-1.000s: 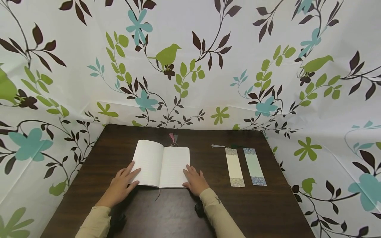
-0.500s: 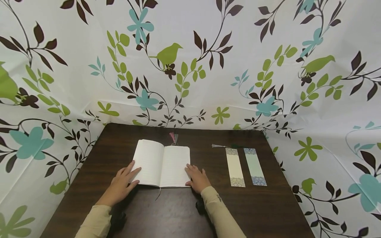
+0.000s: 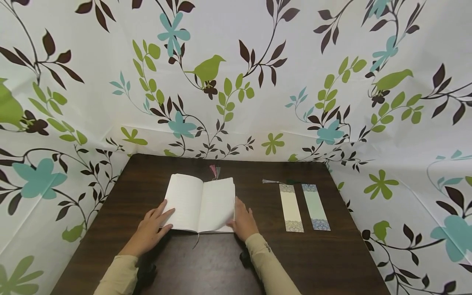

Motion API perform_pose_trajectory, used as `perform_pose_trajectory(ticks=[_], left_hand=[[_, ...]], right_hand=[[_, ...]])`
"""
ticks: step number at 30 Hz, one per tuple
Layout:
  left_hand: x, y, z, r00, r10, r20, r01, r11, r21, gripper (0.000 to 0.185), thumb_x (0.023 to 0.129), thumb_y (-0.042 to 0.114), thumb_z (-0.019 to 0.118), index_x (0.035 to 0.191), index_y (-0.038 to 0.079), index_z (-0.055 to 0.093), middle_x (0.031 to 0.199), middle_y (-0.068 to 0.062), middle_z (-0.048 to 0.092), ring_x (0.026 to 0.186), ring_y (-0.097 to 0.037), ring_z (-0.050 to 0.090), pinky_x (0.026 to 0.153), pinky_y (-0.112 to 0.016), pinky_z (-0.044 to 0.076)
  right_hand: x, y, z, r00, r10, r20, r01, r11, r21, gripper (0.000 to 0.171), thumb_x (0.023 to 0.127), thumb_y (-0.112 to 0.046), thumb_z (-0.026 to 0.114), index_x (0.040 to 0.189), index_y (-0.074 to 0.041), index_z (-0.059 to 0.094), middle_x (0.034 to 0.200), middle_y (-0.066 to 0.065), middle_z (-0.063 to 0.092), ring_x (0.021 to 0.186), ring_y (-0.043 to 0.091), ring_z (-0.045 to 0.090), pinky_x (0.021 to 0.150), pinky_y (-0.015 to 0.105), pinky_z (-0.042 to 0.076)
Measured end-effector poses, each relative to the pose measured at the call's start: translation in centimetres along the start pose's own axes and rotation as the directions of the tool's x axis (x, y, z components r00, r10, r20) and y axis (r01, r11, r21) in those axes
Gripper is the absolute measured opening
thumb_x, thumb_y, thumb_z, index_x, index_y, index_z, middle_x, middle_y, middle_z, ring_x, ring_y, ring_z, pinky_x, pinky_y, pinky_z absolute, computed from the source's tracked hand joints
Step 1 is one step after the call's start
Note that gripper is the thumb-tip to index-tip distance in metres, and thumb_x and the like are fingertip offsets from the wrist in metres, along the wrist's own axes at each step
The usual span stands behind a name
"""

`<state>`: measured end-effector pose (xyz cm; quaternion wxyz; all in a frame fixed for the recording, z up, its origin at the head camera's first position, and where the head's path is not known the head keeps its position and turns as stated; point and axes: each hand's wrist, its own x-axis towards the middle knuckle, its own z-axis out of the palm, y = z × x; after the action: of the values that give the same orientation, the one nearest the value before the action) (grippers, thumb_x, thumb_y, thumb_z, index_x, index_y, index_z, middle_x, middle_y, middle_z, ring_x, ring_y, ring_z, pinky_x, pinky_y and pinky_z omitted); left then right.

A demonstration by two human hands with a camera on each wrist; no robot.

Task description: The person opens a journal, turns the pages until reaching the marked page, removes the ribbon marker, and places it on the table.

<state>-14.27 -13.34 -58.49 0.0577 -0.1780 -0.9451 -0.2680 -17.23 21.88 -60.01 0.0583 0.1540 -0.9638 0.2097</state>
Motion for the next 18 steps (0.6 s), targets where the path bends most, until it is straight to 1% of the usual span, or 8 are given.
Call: perform_pose_trajectory(ticks=[2, 4, 7, 10, 13, 15, 16, 18], left_hand=[[0.0, -0.1, 0.1, 1.0, 0.002, -0.004, -0.002, 1.0, 0.001, 0.054, 0.099, 0.028, 0.068, 0.149, 0.014, 0.053, 0.165, -0.017, 0.027, 0.134, -0.051, 0.038, 0.094, -0.076, 0.036], [-0.1, -0.1, 0.1, 1.0, 0.001, -0.001, -0.001, 1.0, 0.003, 0.054, 0.099, 0.028, 0.068, 0.149, 0.014, 0.053, 0.165, -0.017, 0.027, 0.134, -0.051, 0.038, 0.094, -0.076, 0.036], [-0.1, -0.1, 0.1, 1.0, -0.008, 0.008, 0.008, 1.0, 0.002, 0.054, 0.1, 0.028, 0.067, 0.15, 0.014, 0.052, 0.165, -0.018, 0.026, 0.135, -0.051, 0.037, 0.095, -0.076, 0.035], [-0.1, 0.0, 0.0, 1.0, -0.013, 0.012, 0.013, 1.0, 0.002, 0.054, 0.1, 0.028, 0.067, 0.15, 0.014, 0.052, 0.165, -0.018, 0.026, 0.135, -0.051, 0.036, 0.095, -0.076, 0.035], [-0.1, 0.1, 0.0, 1.0, -0.011, 0.006, 0.011, 1.0, 0.003, 0.054, 0.099, 0.028, 0.068, 0.149, 0.014, 0.052, 0.165, -0.018, 0.026, 0.135, -0.051, 0.037, 0.095, -0.076, 0.035], [-0.1, 0.0, 0.0, 1.0, -0.006, 0.002, 0.006, 1.0, 0.001, 0.054, 0.099, 0.028, 0.068, 0.149, 0.014, 0.053, 0.165, -0.018, 0.026, 0.135, -0.051, 0.037, 0.095, -0.076, 0.035], [-0.1, 0.0, 0.0, 1.0, -0.004, 0.002, 0.004, 1.0, 0.002, 0.054, 0.099, 0.028, 0.068, 0.149, 0.014, 0.053, 0.165, -0.017, 0.026, 0.135, -0.051, 0.037, 0.095, -0.076, 0.035], [-0.1, -0.1, 0.1, 1.0, -0.001, 0.0, 0.001, 1.0, 0.004, 0.054, 0.099, 0.027, 0.068, 0.15, 0.014, 0.052, 0.166, -0.017, 0.025, 0.136, -0.051, 0.037, 0.095, -0.076, 0.035]], right_hand=[[0.1, -0.2, 0.2, 1.0, -0.002, -0.017, 0.002, 0.999, 0.052, 0.101, 0.086, -0.025, 0.082, 0.156, 0.01, 0.018, 0.156, 0.024, 0.04, 0.14, 0.039, 0.044, 0.109, 0.065, 0.033], [0.2, -0.5, 0.3, 0.999, -0.022, -0.027, 0.025, 0.992, 0.121, 0.101, 0.089, -0.023, 0.08, 0.156, 0.011, 0.013, 0.157, 0.024, 0.039, 0.141, 0.038, 0.043, 0.111, 0.064, 0.03], [0.4, -1.2, 0.3, 0.996, -0.068, -0.05, 0.075, 0.982, 0.174, 0.095, 0.093, -0.021, 0.076, 0.157, 0.011, 0.014, 0.158, 0.024, 0.037, 0.145, 0.039, 0.037, 0.114, 0.066, 0.023], [0.5, -1.9, 0.2, 0.99, -0.113, -0.08, 0.121, 0.987, 0.102, 0.08, 0.096, -0.024, 0.072, 0.154, 0.009, 0.029, 0.159, 0.026, 0.033, 0.148, 0.044, 0.029, 0.112, 0.072, 0.018], [0.5, -2.4, 0.3, 0.986, -0.131, -0.106, 0.126, 0.991, -0.055, 0.066, 0.096, -0.033, 0.071, 0.145, 0.005, 0.048, 0.161, 0.026, 0.028, 0.15, 0.045, 0.022, 0.108, 0.077, 0.016], [0.5, -2.8, 0.3, 0.986, -0.126, -0.111, 0.112, 0.985, -0.13, 0.059, 0.096, -0.039, 0.07, 0.137, 0.002, 0.059, 0.164, 0.023, 0.025, 0.151, 0.043, 0.019, 0.108, 0.078, 0.014], [0.5, -3.0, 0.3, 0.986, -0.124, -0.108, 0.105, 0.981, -0.166, 0.058, 0.096, -0.041, 0.069, 0.135, 0.001, 0.061, 0.164, 0.021, 0.025, 0.152, 0.041, 0.018, 0.108, 0.078, 0.014], [0.5, -3.5, 0.3, 0.989, -0.122, -0.089, 0.103, 0.976, -0.19, 0.058, 0.097, -0.045, 0.066, 0.134, 0.0, 0.063, 0.165, 0.017, 0.028, 0.153, 0.037, 0.02, 0.11, 0.077, 0.012]])
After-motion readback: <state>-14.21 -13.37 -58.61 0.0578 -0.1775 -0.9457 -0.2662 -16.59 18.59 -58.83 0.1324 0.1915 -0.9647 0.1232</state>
